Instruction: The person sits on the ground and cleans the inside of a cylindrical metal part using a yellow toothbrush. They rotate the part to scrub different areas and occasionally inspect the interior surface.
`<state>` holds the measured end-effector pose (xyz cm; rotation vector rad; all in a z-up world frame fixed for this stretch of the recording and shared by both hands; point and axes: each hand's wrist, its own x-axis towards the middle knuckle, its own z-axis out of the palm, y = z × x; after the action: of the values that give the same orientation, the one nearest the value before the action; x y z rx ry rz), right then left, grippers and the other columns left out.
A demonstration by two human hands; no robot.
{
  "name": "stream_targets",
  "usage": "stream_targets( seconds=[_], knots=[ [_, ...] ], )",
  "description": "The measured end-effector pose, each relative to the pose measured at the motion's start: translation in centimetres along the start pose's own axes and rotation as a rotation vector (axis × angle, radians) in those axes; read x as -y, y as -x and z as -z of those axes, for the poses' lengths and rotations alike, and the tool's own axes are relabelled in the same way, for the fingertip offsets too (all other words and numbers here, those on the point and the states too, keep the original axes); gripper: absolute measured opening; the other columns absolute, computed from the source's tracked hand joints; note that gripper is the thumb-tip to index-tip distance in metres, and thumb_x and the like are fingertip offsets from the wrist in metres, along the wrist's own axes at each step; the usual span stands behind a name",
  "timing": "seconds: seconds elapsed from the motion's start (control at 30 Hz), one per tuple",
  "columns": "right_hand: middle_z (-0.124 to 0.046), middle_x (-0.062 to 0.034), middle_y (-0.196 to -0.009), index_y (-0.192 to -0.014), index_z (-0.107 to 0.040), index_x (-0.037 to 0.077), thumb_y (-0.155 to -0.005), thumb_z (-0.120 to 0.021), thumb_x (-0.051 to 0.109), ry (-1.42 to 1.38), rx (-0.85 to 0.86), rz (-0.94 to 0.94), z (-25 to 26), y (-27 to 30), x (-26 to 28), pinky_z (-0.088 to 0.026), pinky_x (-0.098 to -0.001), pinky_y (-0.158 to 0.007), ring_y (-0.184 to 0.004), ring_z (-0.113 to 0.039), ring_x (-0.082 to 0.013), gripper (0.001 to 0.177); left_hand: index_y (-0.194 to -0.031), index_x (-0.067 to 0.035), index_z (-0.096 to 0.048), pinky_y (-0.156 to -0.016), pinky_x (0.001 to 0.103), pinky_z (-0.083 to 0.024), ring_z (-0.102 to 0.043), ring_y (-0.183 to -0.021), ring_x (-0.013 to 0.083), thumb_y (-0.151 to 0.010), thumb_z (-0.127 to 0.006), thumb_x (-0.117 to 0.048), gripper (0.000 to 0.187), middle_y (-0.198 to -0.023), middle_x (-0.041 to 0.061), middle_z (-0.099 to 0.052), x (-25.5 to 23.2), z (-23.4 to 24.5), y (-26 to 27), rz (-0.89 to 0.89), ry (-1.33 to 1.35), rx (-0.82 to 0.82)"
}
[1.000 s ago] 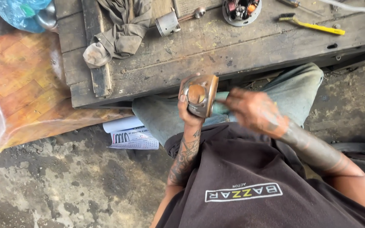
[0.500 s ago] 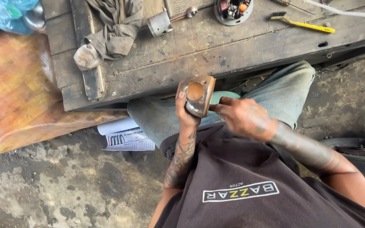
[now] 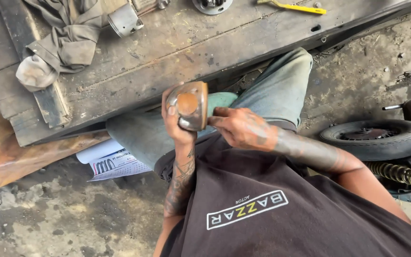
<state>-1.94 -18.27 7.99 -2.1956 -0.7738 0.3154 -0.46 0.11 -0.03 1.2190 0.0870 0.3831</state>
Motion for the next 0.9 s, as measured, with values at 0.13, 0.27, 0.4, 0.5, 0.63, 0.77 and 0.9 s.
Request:
stream_targets(
  seconds=[0.13, 0.27, 0.4, 0.5, 0.63, 0.77, 0.9],
  knots=[
    [-0.066, -0.0189, -0.102, -0.109, -0.071, 0.01, -0.084, -0.062, 0.009, 0.057, -0.083, 0.062, 0.5, -0.8, -4.3, -0.058, -0.0529, -0.065, -0.086, -0.072, -0.0447, 0.027, -0.126, 0.001, -0.059, -0.091, 0.039, -0.057, -0.068, -0.097, 0.0217, -0.089, -0.051, -0.05, 0.064, -0.105, 0.02, -0.067, -1.4, -1.2, -0.1, 0.024, 0.105, 0.018],
    [-0.062, -0.0139, -0.094, -0.103, -0.068, 0.012, -0.09, -0.056, 0.014, 0.043, -0.058, 0.09, 1.3, -1.0, -1.4, -0.056, -0.0504, -0.06, -0.08, -0.069, -0.0417, 0.017, -0.124, 0.003, -0.059, -0.089, 0.038, -0.058, -0.07, -0.092, 0.0213, -0.089, -0.053, -0.049, 0.062, -0.097, 0.021, -0.069, -1.4, -1.1, -0.7, 0.008, 0.046, 0.09],
    [-0.057, -0.0158, -0.099, -0.129, -0.066, 0.014, -0.094, -0.054, 0.01, 0.102, -0.111, 0.026, 3.3, -1.6, -3.3, -0.055, -0.0576, -0.063, -0.084, -0.066, -0.046, 0.036, -0.125, 0.005, -0.057, -0.088, 0.038, -0.057, -0.07, -0.093, 0.0223, -0.089, -0.051, -0.05, 0.066, -0.1, 0.023, -0.069, -1.8, -0.7, -0.7, 0.042, 0.069, 0.102],
    [-0.066, -0.0027, -0.096, -0.115, -0.072, 0.02, -0.09, -0.057, 0.021, 0.185, -0.049, 0.12, -1.9, -0.6, -3.5, -0.06, -0.0369, -0.062, -0.086, -0.073, -0.0256, 0.03, -0.124, 0.005, -0.059, -0.09, 0.04, -0.058, -0.071, -0.095, 0.0231, -0.086, -0.058, -0.048, 0.065, -0.099, 0.023, -0.071, -0.7, -0.3, -1.0, 0.027, 0.051, 0.085],
    [-0.064, -0.02, -0.085, -0.112, -0.07, 0.009, -0.096, -0.05, 0.015, -0.166, 0.022, 0.089, 2.1, -1.2, -1.4, -0.055, -0.0598, -0.059, -0.076, -0.067, -0.051, 0.026, -0.124, 0.004, -0.06, -0.085, 0.035, -0.057, -0.071, -0.089, 0.0205, -0.088, -0.05, -0.052, 0.067, -0.097, 0.021, -0.071, -1.5, 0.2, -0.9, 0.05, 0.015, 0.094],
    [-0.06, -0.0082, -0.097, -0.12, -0.067, 0.018, -0.098, -0.053, 0.018, 0.049, -0.153, 0.037, -0.7, -1.0, -2.1, -0.058, -0.0463, -0.059, -0.077, -0.069, -0.038, 0.026, -0.126, 0.004, -0.058, -0.085, 0.039, -0.058, -0.072, -0.09, 0.0251, -0.089, -0.054, -0.053, 0.068, -0.097, 0.024, -0.071, -2.2, -0.6, -1.2, -0.006, 0.017, 0.152],
    [-0.068, -0.0247, -0.098, -0.105, -0.07, 0.007, -0.088, -0.057, 0.011, -0.145, 0.007, 0.128, 0.6, -0.4, -2.7, -0.055, -0.0601, -0.059, -0.077, -0.068, -0.0521, 0.022, -0.124, 0.003, -0.058, -0.085, 0.037, -0.059, -0.073, -0.091, 0.022, -0.088, -0.051, -0.058, 0.072, -0.099, 0.022, -0.073, -2.7, -0.2, -0.3, 0.013, -0.041, 0.126]
  ],
)
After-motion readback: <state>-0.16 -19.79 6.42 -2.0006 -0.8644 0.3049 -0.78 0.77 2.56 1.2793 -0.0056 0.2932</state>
